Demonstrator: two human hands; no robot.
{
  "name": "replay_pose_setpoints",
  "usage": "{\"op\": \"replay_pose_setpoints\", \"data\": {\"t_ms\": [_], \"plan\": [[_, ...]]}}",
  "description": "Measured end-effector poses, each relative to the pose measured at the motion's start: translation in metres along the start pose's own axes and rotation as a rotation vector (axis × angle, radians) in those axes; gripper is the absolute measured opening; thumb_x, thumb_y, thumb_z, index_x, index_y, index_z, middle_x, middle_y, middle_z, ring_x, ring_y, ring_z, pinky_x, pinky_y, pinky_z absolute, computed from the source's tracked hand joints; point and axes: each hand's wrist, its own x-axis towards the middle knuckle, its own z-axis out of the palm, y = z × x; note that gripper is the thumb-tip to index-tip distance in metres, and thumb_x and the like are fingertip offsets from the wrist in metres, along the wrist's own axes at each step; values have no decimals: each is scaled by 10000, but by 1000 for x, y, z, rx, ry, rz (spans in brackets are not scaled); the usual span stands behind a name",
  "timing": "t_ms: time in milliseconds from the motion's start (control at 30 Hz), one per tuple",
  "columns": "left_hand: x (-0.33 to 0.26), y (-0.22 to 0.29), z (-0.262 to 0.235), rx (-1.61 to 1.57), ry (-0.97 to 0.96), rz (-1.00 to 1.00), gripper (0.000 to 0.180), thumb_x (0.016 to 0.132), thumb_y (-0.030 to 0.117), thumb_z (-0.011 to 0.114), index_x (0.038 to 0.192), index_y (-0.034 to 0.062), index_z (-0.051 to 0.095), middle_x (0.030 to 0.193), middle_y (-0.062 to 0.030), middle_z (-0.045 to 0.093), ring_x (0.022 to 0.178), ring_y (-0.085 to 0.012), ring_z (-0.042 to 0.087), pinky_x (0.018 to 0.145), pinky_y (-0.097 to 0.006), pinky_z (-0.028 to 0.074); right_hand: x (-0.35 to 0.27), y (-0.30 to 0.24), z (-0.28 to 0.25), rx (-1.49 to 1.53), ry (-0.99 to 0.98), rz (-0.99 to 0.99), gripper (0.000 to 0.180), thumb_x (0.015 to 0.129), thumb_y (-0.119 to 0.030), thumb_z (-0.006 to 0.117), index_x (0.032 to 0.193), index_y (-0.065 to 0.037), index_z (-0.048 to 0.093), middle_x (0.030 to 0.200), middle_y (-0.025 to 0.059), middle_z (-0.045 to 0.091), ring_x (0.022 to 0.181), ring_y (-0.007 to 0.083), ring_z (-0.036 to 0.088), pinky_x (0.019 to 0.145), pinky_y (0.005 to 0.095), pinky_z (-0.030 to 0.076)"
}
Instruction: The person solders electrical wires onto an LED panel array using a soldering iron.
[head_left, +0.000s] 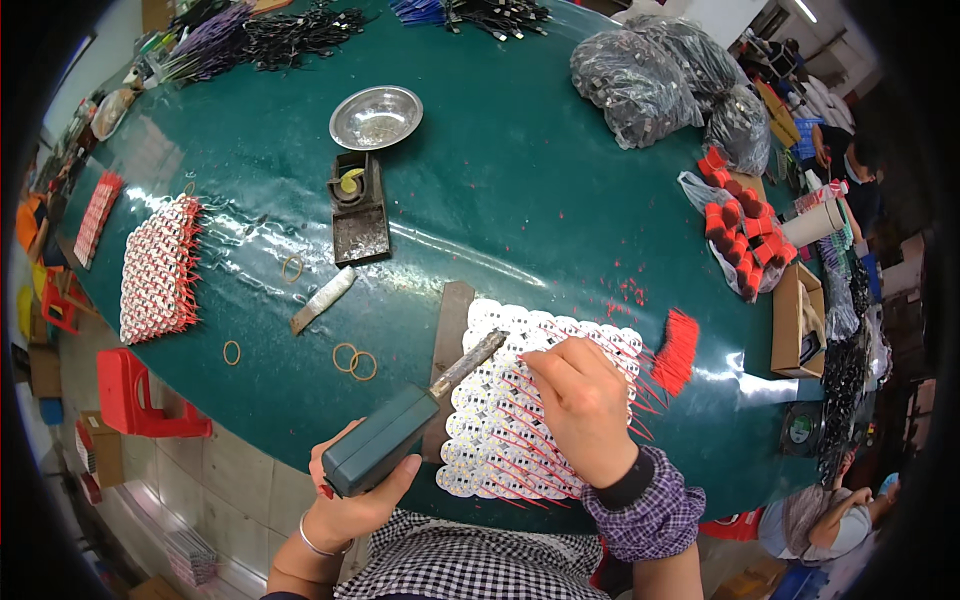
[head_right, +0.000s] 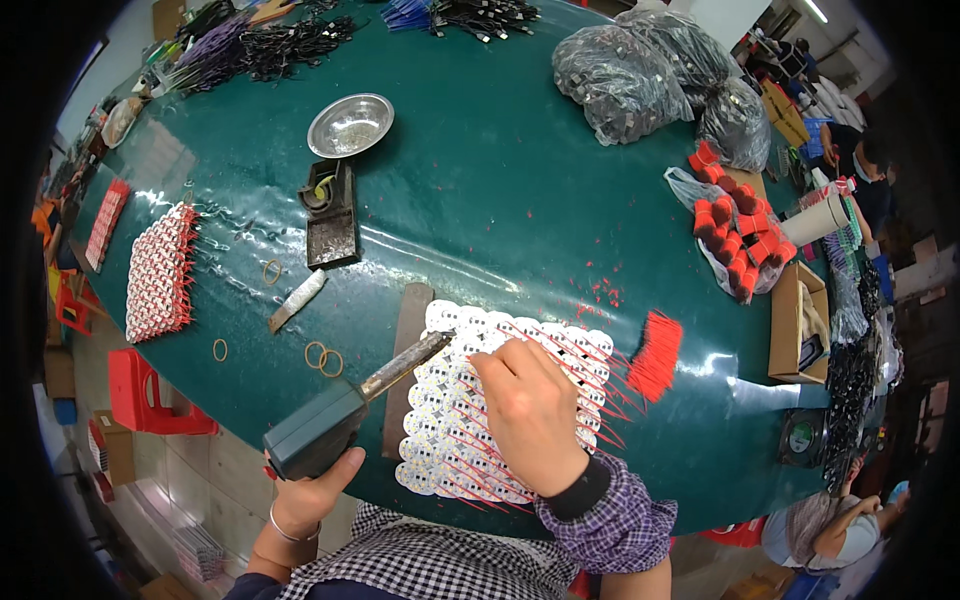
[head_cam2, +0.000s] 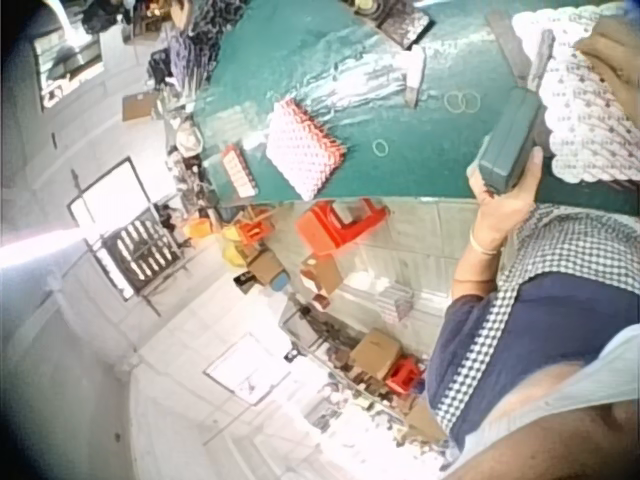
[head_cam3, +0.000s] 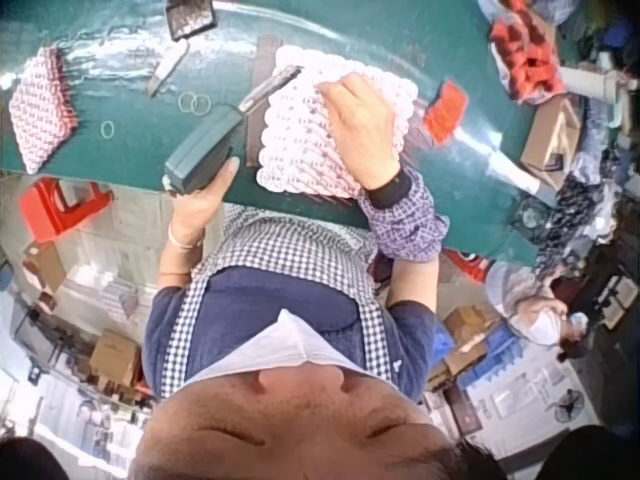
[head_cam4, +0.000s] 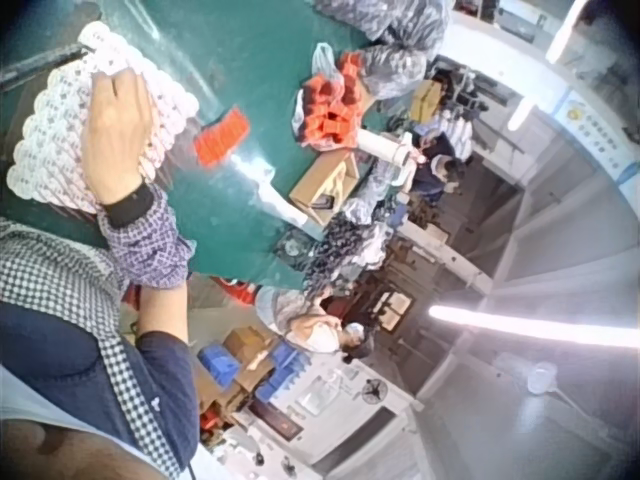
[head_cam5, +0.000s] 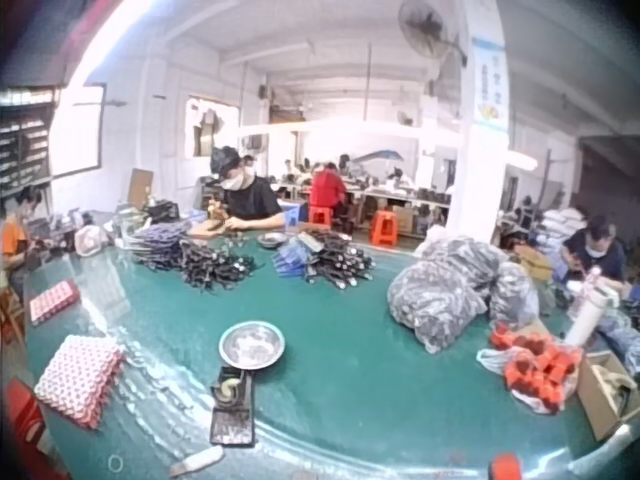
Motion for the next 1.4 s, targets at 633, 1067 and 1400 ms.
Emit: {"op": "replay_pose_setpoints", "data": {"t_ms": [633,1067,1400], "plan": [[8,-11,3,82,-99,-77,172,823,40,786,954,-25,695,792,-44,669,653,-84,587,593,-243,473,-15,18,35,24,65,12,198,772,52,727,944,-41,702,783,71,572,711,242,604,598,377,495],[7,-7,2,176,-100,1,150,806,16,780,923,-32,700,770,-58,655,627,-111,592,569,-247,471,-15,16,34,-8,42,35,184,773,52,753,928,-41,717,793,74,601,720,250,625,601,377,501],[10,-5,1,131,-54,70,189,791,-6,772,967,-47,719,835,-97,687,648,-156,635,573,-262,490,-10,11,27,14,91,29,193,766,82,741,920,-31,713,817,75,625,767,260,624,640,381,504]]}}
